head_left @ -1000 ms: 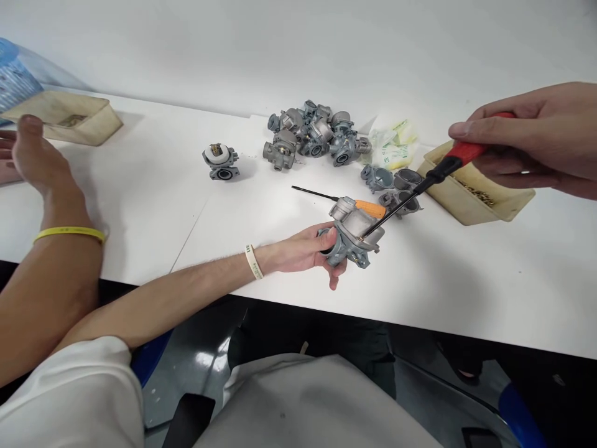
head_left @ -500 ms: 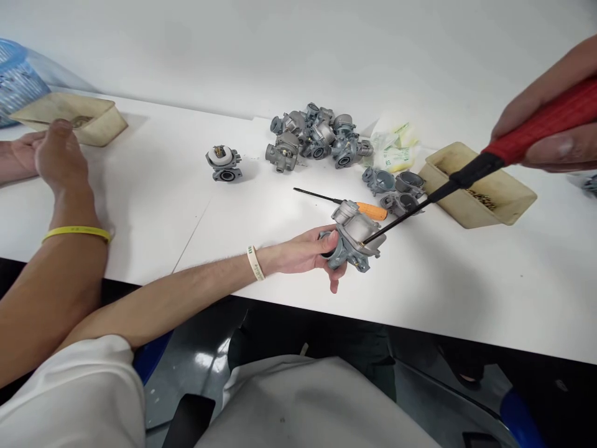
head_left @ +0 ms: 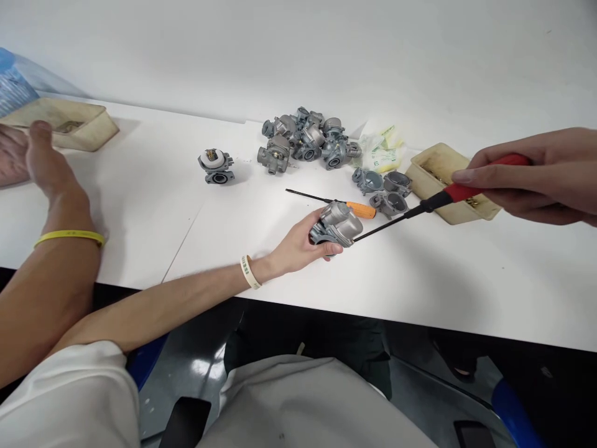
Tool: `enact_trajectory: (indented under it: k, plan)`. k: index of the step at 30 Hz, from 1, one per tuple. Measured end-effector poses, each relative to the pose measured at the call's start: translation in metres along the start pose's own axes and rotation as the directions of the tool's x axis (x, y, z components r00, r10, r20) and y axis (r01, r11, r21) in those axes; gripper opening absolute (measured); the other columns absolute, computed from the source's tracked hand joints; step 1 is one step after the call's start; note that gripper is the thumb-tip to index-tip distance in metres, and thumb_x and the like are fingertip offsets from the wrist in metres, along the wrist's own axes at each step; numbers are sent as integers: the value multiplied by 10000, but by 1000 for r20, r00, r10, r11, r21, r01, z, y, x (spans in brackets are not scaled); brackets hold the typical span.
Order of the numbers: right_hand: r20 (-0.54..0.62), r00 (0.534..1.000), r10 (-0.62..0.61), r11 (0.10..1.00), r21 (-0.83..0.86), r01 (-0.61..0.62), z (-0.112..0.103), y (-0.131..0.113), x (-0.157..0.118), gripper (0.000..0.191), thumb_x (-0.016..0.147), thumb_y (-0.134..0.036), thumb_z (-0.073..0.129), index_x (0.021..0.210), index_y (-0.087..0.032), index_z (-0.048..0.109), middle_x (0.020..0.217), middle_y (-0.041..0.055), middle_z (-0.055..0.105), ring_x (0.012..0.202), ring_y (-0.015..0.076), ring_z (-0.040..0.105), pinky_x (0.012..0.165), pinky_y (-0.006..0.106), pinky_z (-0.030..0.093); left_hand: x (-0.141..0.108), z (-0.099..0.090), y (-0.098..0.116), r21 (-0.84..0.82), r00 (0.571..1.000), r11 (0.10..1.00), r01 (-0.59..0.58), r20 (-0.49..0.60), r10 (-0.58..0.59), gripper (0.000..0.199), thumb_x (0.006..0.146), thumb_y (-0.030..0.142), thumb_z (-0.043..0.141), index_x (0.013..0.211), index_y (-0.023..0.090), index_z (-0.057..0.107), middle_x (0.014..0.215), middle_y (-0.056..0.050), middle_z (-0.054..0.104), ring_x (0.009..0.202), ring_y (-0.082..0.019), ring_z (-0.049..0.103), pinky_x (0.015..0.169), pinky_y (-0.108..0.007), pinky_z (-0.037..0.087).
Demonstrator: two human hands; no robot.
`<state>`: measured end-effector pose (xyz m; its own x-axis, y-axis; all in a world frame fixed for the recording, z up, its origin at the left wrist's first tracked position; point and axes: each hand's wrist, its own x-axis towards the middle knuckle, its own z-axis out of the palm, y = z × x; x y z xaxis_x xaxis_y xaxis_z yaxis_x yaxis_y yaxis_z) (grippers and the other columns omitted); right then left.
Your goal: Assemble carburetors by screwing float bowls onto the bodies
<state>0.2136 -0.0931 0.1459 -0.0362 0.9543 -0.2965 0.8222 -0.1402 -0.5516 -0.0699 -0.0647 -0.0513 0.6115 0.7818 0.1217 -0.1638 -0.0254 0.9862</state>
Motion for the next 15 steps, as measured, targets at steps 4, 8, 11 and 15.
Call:
enact_trajectory:
  k: [4, 8, 11, 15]
  plan:
    - [-154, 975, -163, 963, -238, 124, 3, 7, -3, 659, 779, -879, 508, 764, -241, 668, 569, 32, 512, 468, 108, 383, 457, 325, 318, 2, -2, 1, 59, 998, 998, -8, -68, 12, 892, 735, 494, 853, 1452, 179, 426, 1323, -185, 585, 945, -234, 687, 695, -326, 638]
    - [-115, 773, -623, 565, -750, 344, -4, 35, -4, 671, 884, -851, 346, 1104, -334, 712, 932, 31, 692, 585, 106, 442, 543, 303, 258, 3, -3, 7, -86, 990, 989, 124, 85, -117, 890, 782, 560, 793, 1453, 122, 407, 1194, -181, 642, 866, -208, 694, 669, -331, 648]
    - [11, 652, -758, 356, -831, 427, -9, 56, -3, 407, 948, -686, 471, 1120, -404, 708, 930, -39, 716, 581, 100, 421, 544, 303, 211, 3, -4, 7, -98, 980, 984, 147, 151, -131, 899, 777, 575, 791, 1452, 115, 415, 1185, -188, 641, 852, -200, 691, 686, -336, 646]
    - [63, 774, -631, 579, -626, 523, -1, 60, -7, 560, 879, -805, 427, 933, -354, 753, 626, -18, 611, 471, 100, 395, 492, 291, 249, 4, -7, 2, 77, 993, 996, 36, 113, -45, 907, 788, 592, 774, 1484, 148, 398, 1276, -202, 574, 1016, -274, 662, 771, -407, 636]
